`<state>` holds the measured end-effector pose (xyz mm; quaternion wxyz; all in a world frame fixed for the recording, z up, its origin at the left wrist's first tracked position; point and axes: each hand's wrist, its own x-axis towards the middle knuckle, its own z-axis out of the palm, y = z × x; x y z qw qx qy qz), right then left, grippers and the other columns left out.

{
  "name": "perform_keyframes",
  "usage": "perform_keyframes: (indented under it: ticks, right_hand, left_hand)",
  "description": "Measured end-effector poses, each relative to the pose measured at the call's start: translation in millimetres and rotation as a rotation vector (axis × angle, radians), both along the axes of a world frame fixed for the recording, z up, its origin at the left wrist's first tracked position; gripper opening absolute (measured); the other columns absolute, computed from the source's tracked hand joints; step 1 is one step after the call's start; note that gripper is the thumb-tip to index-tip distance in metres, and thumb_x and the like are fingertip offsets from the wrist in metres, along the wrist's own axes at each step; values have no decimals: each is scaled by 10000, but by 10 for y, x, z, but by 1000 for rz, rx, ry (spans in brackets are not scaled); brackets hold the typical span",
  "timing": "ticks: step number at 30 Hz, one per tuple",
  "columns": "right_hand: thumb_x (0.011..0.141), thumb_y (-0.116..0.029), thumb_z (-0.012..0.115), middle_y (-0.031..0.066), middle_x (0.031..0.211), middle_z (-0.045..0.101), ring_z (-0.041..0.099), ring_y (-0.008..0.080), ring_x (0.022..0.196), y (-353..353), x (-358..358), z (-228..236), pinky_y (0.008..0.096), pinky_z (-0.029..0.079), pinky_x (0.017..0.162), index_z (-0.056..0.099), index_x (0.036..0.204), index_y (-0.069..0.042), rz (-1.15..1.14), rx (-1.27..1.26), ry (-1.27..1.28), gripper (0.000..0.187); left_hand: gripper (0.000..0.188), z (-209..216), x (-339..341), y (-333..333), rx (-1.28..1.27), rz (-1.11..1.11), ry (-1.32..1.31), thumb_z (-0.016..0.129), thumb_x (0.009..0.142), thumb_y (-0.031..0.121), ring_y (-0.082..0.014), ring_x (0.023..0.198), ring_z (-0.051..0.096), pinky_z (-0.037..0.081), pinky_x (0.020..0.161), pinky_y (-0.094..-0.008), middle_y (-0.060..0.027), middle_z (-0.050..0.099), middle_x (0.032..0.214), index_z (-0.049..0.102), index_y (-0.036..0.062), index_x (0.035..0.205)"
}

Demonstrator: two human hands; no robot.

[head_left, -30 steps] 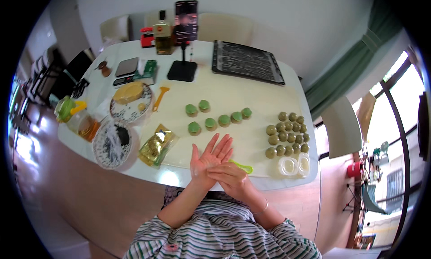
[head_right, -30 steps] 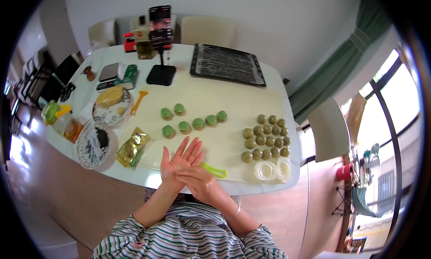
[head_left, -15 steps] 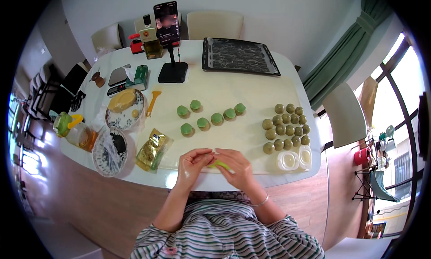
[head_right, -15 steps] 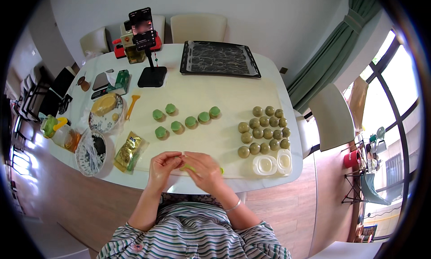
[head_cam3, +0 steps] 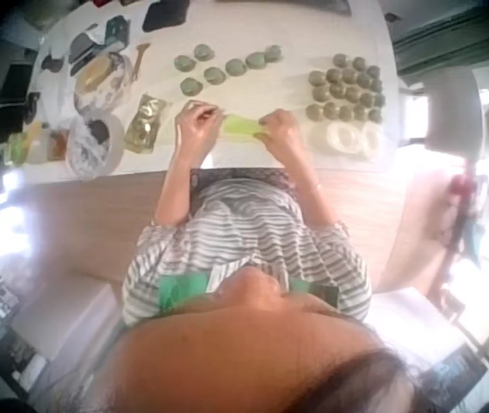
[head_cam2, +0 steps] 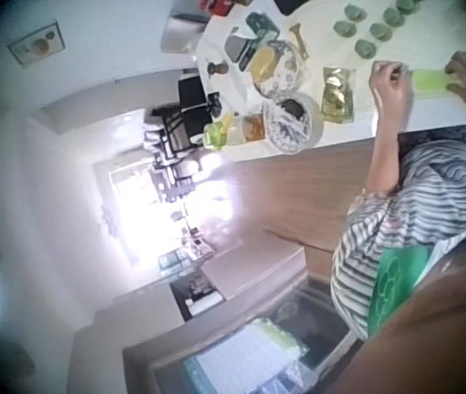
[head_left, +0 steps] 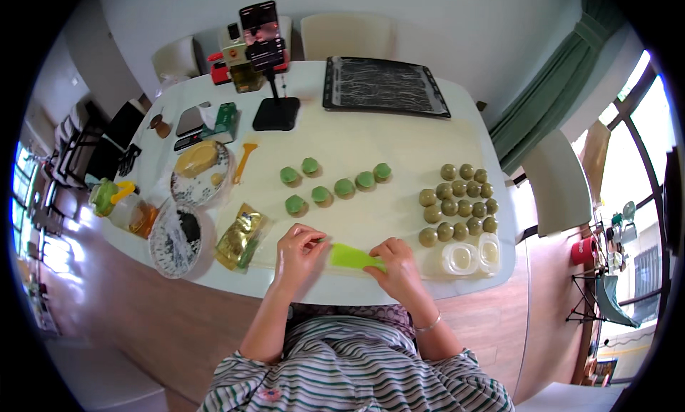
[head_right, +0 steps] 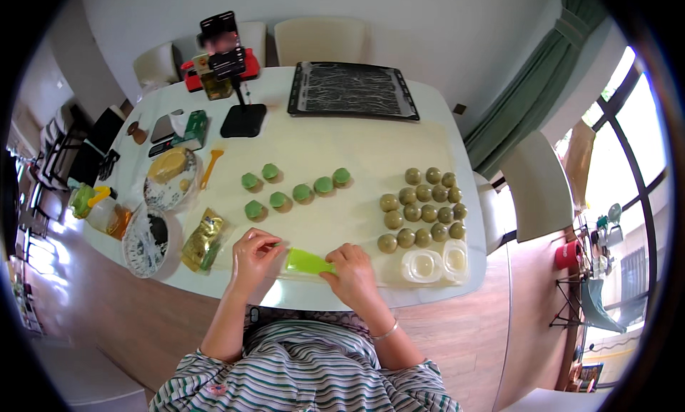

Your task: The person assembles small round food items by rolling green dough into balls and placing them on top of beige dough balls arranged on a white table. The person uses a green plastic scraper to help shape the green dough and a small spoon to scoop filling from a gold packet. The finished items are placed in neat rows on the table.

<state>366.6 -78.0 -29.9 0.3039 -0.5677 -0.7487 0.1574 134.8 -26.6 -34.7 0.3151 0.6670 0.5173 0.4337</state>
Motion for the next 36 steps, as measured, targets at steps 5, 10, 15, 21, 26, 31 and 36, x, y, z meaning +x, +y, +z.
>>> perform_keyframes:
  ticks: [5,10,15,21,26,31,36]
  right_hand:
    - [730,-194,822,101,1064,624,578,313,1048,205,497,106,428,463,908,702,953,-51,-11,51,-6,291]
    - [758,-266,807,139,1245,611,497,341,1272,824,1185,338,554,338,1082,721,999,-26,-239,120,-206,351]
    - [763,-307,797,146,1266,620,413,338,1391,1072,1131,365,574,167,1205,725,1025,-27,-208,-33,-539,389]
    - [766,-267,781,133,1046,691,481,317,1327,1113,1034,200,553,128,1228,702,1018,-47,-274,-70,-636,344]
    - [751,-164,747,119,935,672,620,294,1087,1040,971,212,561,147,1222,675,990,-52,-235,51,-545,273]
    - [760,-104,732,141,1001,669,659,336,968,1012,980,283,515,359,1127,672,1054,-42,-191,89,-420,307]
    - [835,-172,758,146,1078,717,695,229,1003,1419,825,825,344,543,889,684,1175,-20,-136,-127,366,380]
  left_hand:
    - [167,-57,134,63,313,-58,365,792,745,13,-232,700,633,536,638,-326,-67,645,872,748,53,902]
    - [179,47,229,106,154,-25,398,776,764,-2,-239,722,670,555,642,-333,-74,646,878,743,38,936]
    - [255,245,703,258,125,-149,-34,765,785,-27,-191,753,696,574,647,-270,-88,657,873,724,7,1034]
    - [180,-98,1578,763,106,-307,-41,755,801,93,-263,703,680,543,664,-350,-150,683,836,733,-10,947]
    - [173,-260,1870,959,-72,-362,-45,734,831,75,-173,679,669,533,665,-307,-156,716,804,730,-28,970]
    - [164,-35,1692,914,-27,-404,-120,702,850,59,-146,689,663,531,669,-298,-156,712,789,726,-31,984]
    - [166,601,1005,1176,10,-248,-213,730,862,61,-130,748,670,538,687,-269,-107,731,871,728,-17,1008]
